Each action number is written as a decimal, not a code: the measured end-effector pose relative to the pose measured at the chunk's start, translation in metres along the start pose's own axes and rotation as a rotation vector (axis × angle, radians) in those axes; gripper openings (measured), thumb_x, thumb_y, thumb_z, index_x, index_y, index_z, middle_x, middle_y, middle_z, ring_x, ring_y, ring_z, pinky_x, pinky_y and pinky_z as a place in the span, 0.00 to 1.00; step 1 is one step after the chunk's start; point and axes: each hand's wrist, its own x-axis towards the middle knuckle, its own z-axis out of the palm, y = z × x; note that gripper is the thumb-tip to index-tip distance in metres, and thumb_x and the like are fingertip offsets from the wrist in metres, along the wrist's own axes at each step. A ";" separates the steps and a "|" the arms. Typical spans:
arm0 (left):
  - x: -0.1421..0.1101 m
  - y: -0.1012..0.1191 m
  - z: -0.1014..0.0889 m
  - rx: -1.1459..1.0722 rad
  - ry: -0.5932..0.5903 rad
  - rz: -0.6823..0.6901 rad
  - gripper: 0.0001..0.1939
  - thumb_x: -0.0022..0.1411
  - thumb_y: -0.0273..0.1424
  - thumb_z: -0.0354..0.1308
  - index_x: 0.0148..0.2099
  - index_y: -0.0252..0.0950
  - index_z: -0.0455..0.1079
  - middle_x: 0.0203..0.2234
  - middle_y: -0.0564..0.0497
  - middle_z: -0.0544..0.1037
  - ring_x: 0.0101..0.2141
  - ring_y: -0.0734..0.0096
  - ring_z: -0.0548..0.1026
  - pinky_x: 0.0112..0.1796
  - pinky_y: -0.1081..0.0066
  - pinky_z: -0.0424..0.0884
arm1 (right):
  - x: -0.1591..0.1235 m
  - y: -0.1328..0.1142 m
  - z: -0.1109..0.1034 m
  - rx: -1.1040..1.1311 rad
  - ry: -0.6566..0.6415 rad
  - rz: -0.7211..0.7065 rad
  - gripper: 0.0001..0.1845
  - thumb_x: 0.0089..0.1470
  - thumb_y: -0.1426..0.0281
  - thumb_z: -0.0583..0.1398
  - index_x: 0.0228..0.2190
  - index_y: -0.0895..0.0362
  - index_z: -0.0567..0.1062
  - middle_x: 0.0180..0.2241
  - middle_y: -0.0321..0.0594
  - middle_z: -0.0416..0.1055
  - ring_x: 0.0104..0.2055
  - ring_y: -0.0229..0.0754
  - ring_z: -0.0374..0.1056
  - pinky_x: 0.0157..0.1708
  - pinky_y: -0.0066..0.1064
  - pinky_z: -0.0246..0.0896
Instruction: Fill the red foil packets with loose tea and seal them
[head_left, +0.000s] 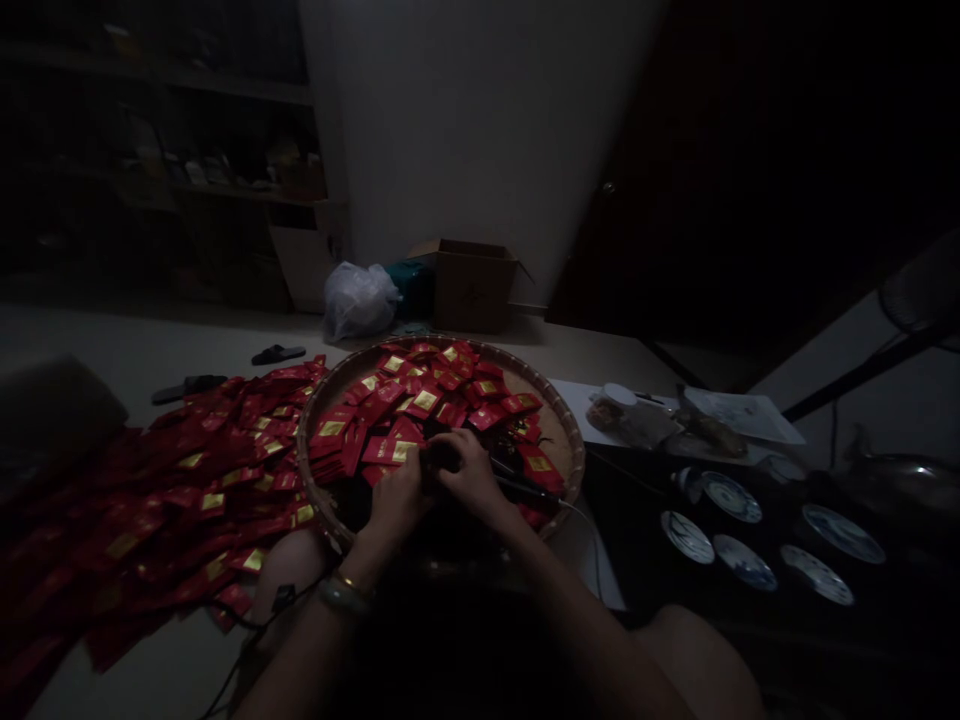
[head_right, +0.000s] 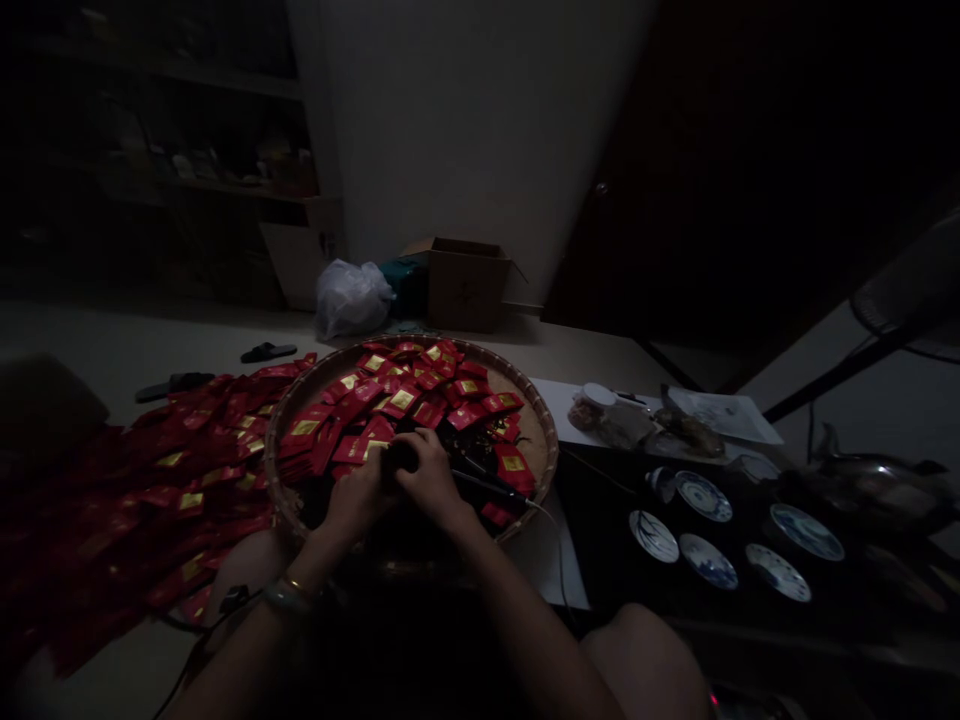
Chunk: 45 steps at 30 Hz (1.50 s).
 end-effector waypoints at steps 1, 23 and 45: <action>0.000 0.000 0.000 -0.001 -0.005 -0.007 0.26 0.59 0.38 0.54 0.55 0.32 0.53 0.34 0.40 0.78 0.38 0.53 0.78 0.34 0.67 0.68 | -0.001 0.000 -0.002 -0.032 -0.043 -0.002 0.21 0.38 0.80 0.60 0.38 0.54 0.75 0.45 0.42 0.66 0.49 0.45 0.64 0.50 0.38 0.60; -0.010 0.001 0.010 0.043 0.042 0.018 0.29 0.58 0.37 0.55 0.58 0.31 0.54 0.37 0.38 0.78 0.39 0.51 0.78 0.36 0.64 0.70 | 0.014 -0.031 -0.010 -0.638 -0.428 0.056 0.13 0.53 0.78 0.53 0.36 0.57 0.75 0.38 0.45 0.73 0.38 0.42 0.68 0.34 0.29 0.57; 0.003 -0.054 0.035 -0.318 -0.184 0.260 0.15 0.46 0.30 0.62 0.39 0.35 0.71 0.31 0.50 0.79 0.34 0.62 0.75 0.33 0.72 0.65 | -0.017 -0.010 -0.003 -0.449 -0.692 0.002 0.12 0.58 0.63 0.57 0.30 0.55 0.78 0.31 0.40 0.75 0.41 0.44 0.66 0.49 0.43 0.47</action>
